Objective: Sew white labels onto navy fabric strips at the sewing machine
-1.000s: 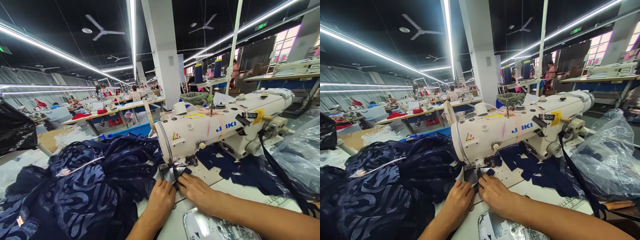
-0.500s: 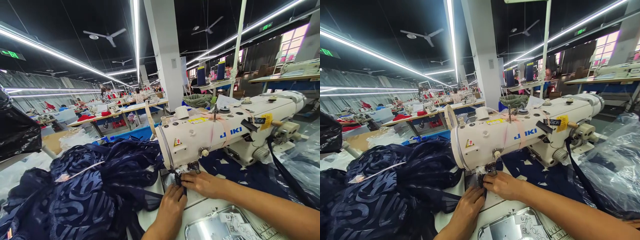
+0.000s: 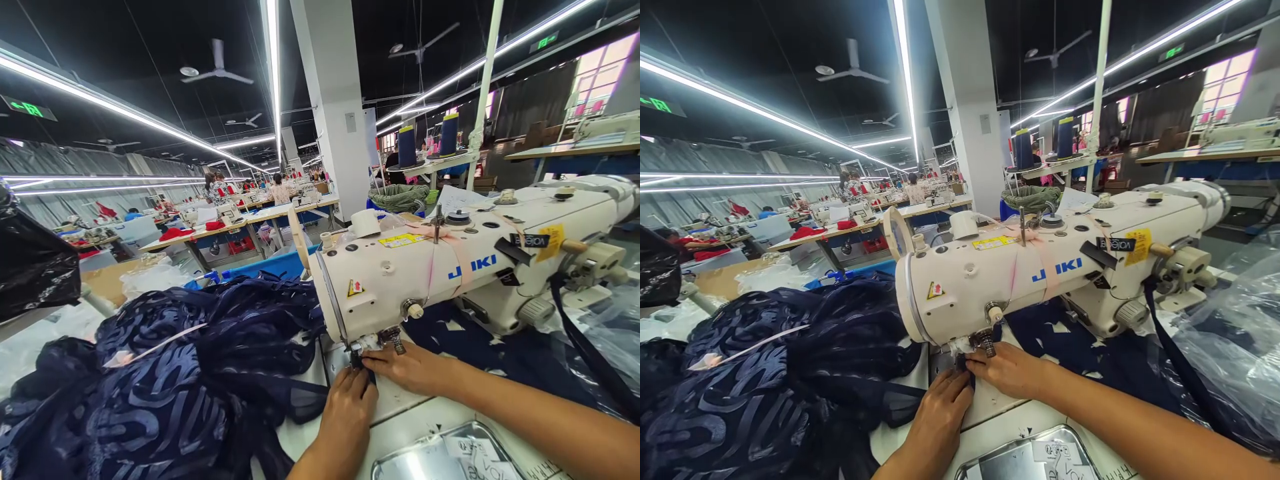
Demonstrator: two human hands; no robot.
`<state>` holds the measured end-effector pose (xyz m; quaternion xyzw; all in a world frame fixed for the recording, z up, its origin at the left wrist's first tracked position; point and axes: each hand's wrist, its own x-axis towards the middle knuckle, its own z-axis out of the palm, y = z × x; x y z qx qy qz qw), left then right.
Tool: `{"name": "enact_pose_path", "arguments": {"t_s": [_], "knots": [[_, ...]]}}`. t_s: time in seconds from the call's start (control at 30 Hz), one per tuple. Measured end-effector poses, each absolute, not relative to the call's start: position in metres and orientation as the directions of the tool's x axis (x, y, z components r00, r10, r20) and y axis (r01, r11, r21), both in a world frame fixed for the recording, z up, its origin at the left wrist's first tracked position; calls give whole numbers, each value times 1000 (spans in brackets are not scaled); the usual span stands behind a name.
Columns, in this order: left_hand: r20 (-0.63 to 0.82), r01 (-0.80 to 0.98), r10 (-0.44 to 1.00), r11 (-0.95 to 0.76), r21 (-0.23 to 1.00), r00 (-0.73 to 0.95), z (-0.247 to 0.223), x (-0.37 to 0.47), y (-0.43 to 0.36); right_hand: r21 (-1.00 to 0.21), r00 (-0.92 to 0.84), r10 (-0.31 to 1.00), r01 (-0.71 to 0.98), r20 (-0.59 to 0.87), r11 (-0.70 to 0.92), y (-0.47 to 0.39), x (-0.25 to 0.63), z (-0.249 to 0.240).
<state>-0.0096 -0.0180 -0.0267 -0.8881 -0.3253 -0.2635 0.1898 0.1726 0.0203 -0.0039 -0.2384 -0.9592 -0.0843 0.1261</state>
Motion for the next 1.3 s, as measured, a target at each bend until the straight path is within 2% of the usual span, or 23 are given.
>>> {"name": "enact_pose_path", "arguments": {"t_s": [0.4,0.8,0.97,1.17,1.3], "knots": [[517,714,550,-674,-187,655,-31,-6,-16,17,-833,481,504,273,864,20,171,1],[568,723,510,-648,-239,646,-27,-1,-11,42,-793,522,561,313,827,23,171,-4],[598,727,490,-641,-246,634,-23,-1,-9,-2,-772,528,563,354,826,26,171,-7],[639,735,477,-644,-212,603,-20,-2,-14,13,-757,507,561,412,828,22,169,1],[602,802,591,-579,-146,536,-15,-9,-23,48,-763,492,560,419,827,23,171,2]]}}
